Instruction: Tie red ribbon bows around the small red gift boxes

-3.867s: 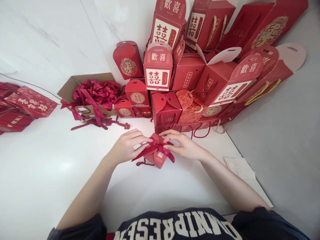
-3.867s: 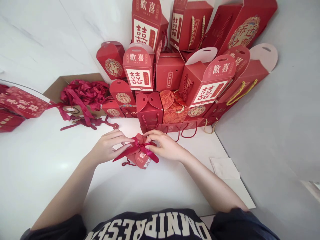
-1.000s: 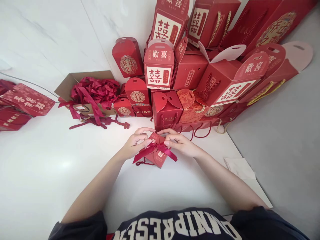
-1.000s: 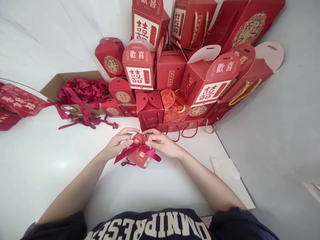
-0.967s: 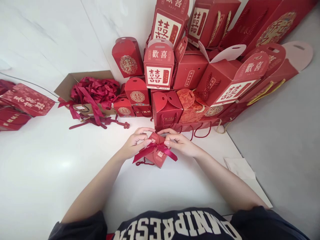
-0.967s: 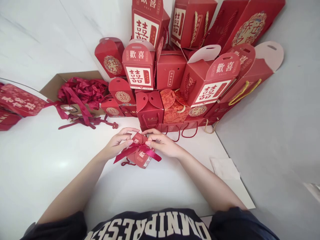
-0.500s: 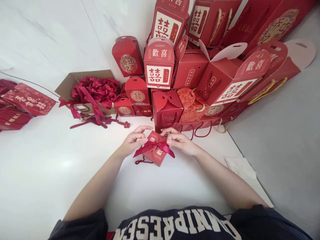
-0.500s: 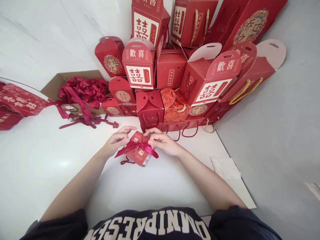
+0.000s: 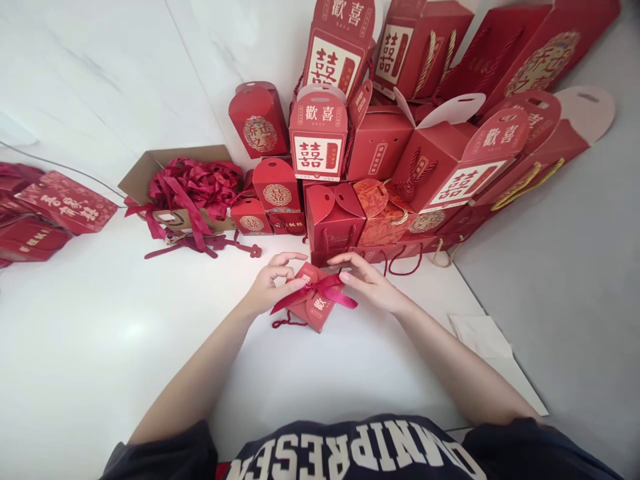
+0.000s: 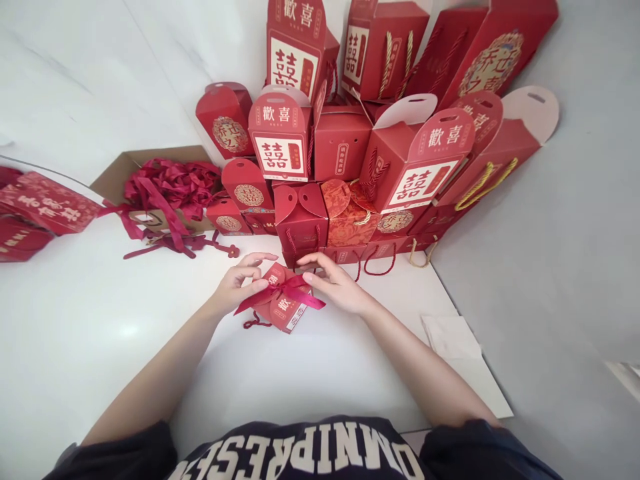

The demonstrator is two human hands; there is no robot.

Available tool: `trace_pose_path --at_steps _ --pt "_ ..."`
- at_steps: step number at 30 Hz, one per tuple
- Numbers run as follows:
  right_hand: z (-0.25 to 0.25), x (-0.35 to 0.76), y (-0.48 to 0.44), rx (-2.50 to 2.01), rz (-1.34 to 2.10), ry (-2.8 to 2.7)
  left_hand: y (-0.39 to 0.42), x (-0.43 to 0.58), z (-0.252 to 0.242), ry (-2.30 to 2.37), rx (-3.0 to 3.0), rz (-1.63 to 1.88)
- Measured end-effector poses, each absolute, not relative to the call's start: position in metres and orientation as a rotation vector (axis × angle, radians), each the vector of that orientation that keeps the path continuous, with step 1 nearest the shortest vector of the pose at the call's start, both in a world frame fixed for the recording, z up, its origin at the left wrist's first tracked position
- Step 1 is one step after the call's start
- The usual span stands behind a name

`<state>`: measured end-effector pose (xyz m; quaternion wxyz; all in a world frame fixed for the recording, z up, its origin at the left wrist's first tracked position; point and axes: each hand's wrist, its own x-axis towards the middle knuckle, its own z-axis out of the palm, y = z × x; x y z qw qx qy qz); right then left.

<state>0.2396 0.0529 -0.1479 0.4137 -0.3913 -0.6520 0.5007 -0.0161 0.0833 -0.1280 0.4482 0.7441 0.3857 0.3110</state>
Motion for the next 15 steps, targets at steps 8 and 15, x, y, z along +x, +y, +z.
trace_pose_path --at_steps 8,15 --pt "-0.135 0.242 0.025 -1.295 1.351 -1.818 0.075 -0.005 -0.123 1.146 1.883 0.694" --pt "-0.131 0.238 0.012 -1.093 1.817 -1.499 0.075 -0.003 -0.127 1.153 1.818 0.703"
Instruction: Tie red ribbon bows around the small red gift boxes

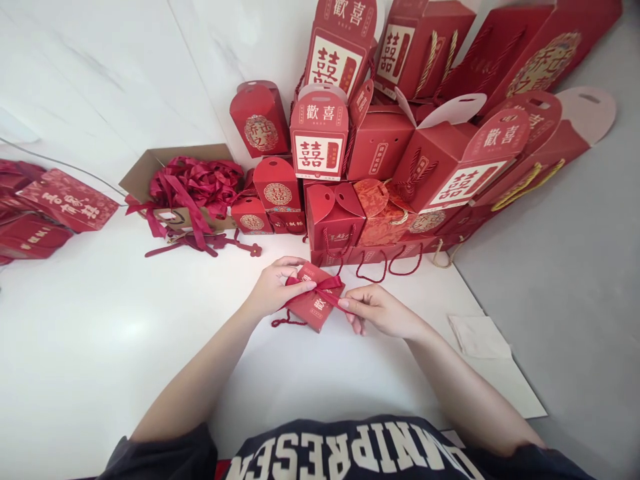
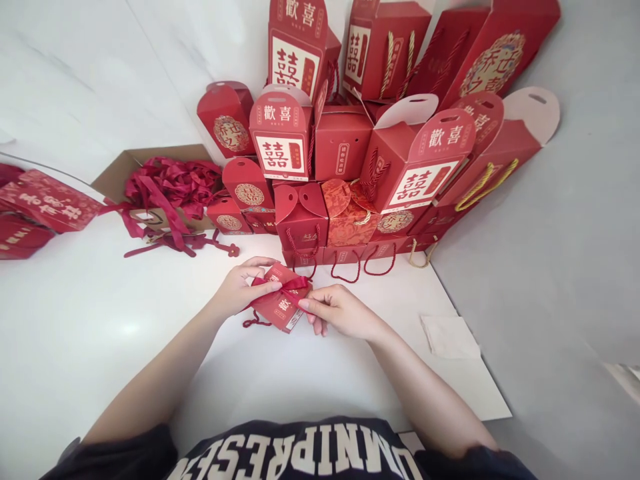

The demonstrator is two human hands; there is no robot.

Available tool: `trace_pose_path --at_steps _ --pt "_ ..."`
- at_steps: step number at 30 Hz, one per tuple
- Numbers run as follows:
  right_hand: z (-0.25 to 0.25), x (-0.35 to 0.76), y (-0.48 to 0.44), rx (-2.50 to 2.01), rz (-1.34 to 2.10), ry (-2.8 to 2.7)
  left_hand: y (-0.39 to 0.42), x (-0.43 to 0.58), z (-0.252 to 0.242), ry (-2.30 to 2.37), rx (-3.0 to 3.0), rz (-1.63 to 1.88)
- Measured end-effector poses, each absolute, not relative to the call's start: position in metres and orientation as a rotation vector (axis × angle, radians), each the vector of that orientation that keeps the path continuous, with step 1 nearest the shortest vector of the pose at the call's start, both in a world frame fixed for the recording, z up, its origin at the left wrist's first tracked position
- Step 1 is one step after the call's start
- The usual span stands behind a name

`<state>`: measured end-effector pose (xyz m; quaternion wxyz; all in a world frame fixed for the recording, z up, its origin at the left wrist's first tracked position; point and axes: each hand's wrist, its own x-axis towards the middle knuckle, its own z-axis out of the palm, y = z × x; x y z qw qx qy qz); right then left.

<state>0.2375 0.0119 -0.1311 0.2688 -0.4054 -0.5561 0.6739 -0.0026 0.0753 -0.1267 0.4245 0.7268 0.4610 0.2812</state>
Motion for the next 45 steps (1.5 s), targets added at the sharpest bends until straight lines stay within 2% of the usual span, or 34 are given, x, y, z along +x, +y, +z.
trace_pose_path --at_steps 7,10,12,14,16,18,22,26,29,34,41,45 --pt "-0.151 0.237 0.003 -1.173 1.909 -1.425 0.074 -0.001 -0.127 1.16 1.78 0.704" --pt "-0.148 0.243 0.004 -1.176 1.856 -1.622 0.075 -0.002 -0.124 1.138 1.727 0.665" --pt "-0.136 0.254 0.006 -1.239 1.642 -1.973 0.077 -0.006 -0.121 1.106 1.674 0.626" --pt "-0.117 0.265 0.007 -1.435 1.148 -2.301 0.079 -0.01 -0.116 1.072 1.601 0.591" --pt "-0.094 0.267 0.006 -1.649 0.62 -2.35 0.08 -0.013 -0.111 1.066 1.546 0.556" --pt "-0.075 0.254 0.003 -1.651 0.256 -2.332 0.08 -0.015 -0.108 1.077 1.528 0.53" --pt "-0.071 0.192 -0.007 -0.994 0.232 -2.446 0.08 -0.016 -0.107 1.082 1.537 0.516" --pt "-0.102 0.146 -0.01 -0.805 -0.052 -2.569 0.079 -0.016 -0.108 1.095 1.618 0.593" --pt "-0.117 0.141 -0.007 -0.824 -0.254 -2.582 0.077 -0.014 -0.106 1.088 1.657 0.585" --pt "-0.116 0.156 -0.004 -0.801 -0.241 -2.561 0.073 -0.009 -0.109 1.155 1.72 0.577" --pt "-0.123 0.189 -0.009 -0.719 0.212 -2.241 0.07 -0.003 -0.114 1.25 1.809 0.579" --pt "-0.134 0.197 -0.013 -0.726 0.326 -2.107 0.069 -0.001 -0.118 1.27 1.857 0.571"
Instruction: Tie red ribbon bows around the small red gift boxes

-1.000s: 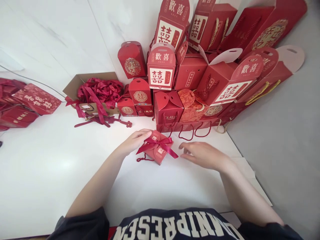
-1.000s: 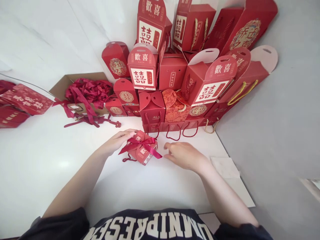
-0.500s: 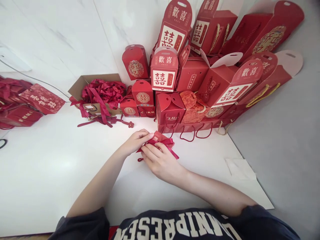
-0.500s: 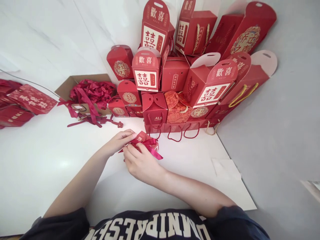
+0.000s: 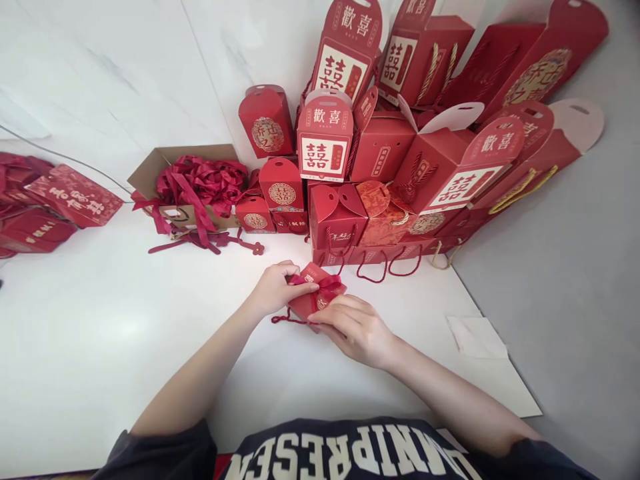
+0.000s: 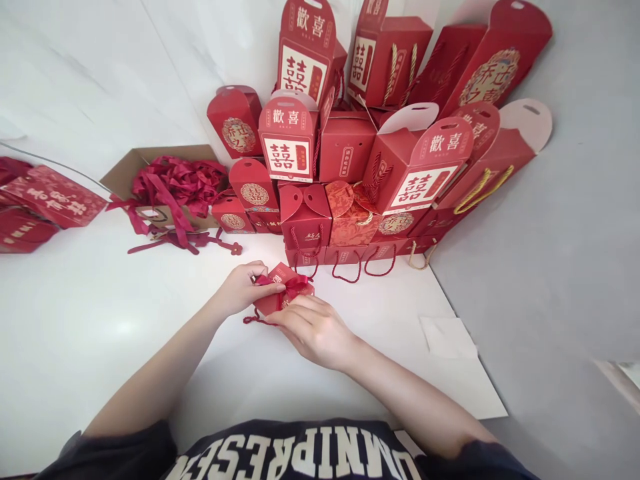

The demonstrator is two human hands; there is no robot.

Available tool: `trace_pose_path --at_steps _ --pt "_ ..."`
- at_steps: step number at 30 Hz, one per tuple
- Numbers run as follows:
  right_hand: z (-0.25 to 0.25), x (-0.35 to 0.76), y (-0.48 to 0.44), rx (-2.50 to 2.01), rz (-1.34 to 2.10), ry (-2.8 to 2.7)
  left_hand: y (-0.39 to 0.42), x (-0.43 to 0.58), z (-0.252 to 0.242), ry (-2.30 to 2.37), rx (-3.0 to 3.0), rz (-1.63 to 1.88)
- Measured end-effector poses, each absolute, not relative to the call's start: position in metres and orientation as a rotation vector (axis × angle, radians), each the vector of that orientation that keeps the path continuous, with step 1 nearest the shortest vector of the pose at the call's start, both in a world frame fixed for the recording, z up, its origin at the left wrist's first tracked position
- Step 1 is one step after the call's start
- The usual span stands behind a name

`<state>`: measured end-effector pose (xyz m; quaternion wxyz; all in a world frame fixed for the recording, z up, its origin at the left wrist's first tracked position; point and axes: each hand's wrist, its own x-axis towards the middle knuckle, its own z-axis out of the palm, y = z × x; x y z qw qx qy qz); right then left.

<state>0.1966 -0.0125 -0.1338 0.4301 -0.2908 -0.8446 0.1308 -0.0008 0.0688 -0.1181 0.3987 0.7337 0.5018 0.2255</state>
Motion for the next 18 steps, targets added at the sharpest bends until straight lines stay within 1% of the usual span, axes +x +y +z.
trace_pose_path --at_steps 5,9,11,15,18 --pt "-0.135 0.197 -0.019 -0.647 0.397 -2.195 0.066 0.001 -0.119 1.296 1.937 0.553" --pt "-0.118 0.204 -0.017 -0.553 0.691 -2.235 0.061 -0.001 -0.108 1.353 2.069 0.472" --pt "-0.111 0.211 -0.009 -0.683 0.794 -2.101 0.058 -0.002 -0.101 1.361 2.157 0.418" --pt "-0.115 0.224 0.015 -1.147 0.832 -1.818 0.056 -0.006 -0.093 1.35 2.283 0.347" --pt "-0.128 0.228 0.032 -1.162 1.105 -1.735 0.056 -0.007 -0.09 1.354 2.341 0.301"
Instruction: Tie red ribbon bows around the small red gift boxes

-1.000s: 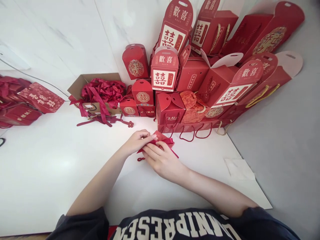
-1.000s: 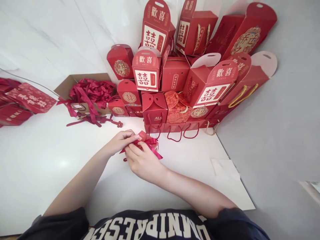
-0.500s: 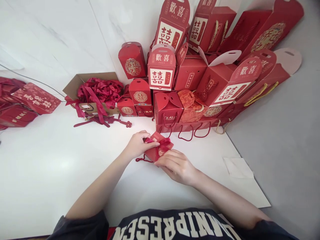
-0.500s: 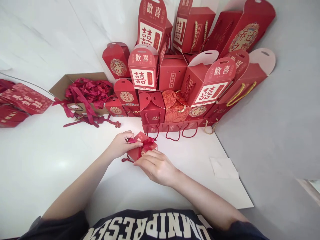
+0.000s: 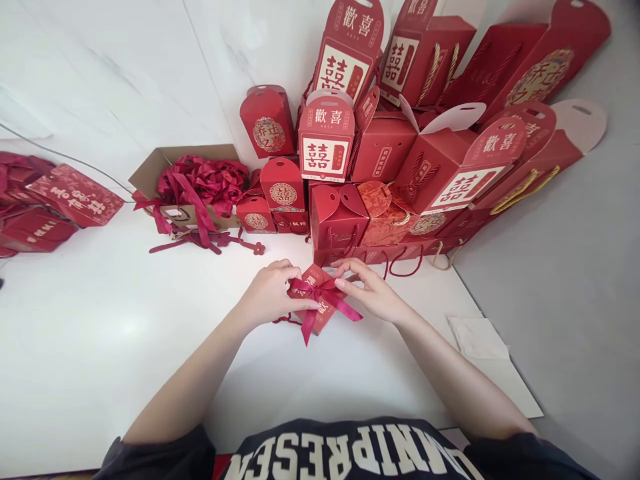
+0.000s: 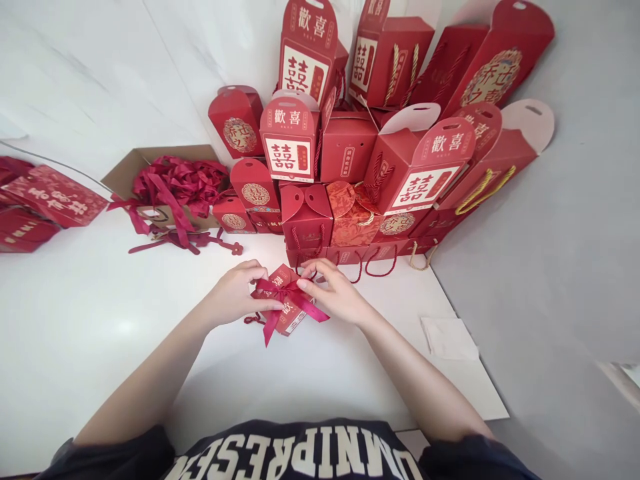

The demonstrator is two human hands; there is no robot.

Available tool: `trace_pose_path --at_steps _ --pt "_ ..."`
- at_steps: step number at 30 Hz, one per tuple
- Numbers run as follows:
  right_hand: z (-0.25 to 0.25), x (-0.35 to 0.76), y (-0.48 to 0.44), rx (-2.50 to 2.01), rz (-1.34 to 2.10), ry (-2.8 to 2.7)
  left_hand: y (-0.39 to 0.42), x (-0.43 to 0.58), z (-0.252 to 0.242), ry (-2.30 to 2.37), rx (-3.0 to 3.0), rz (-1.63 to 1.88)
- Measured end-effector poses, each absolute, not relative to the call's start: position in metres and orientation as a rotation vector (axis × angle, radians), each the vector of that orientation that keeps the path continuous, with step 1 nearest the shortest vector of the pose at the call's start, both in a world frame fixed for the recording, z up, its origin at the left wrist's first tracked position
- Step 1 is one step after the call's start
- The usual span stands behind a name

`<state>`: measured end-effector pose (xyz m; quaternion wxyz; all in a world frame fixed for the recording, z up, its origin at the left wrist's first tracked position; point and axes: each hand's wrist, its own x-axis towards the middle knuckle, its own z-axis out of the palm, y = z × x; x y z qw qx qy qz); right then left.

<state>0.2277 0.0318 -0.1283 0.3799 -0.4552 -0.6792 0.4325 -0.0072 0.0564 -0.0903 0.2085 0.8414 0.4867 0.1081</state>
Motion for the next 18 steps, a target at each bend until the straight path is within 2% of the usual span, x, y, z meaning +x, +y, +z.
trace_pose_path --at_steps 5,18 --pt "-0.14 0.229 0.04 -0.962 1.486 -1.636 0.055 -0.009 -0.088 1.403 2.475 0.256" --pt "-0.154 0.227 0.044 -0.875 1.487 -1.584 0.054 -0.008 -0.089 1.455 2.576 0.205"
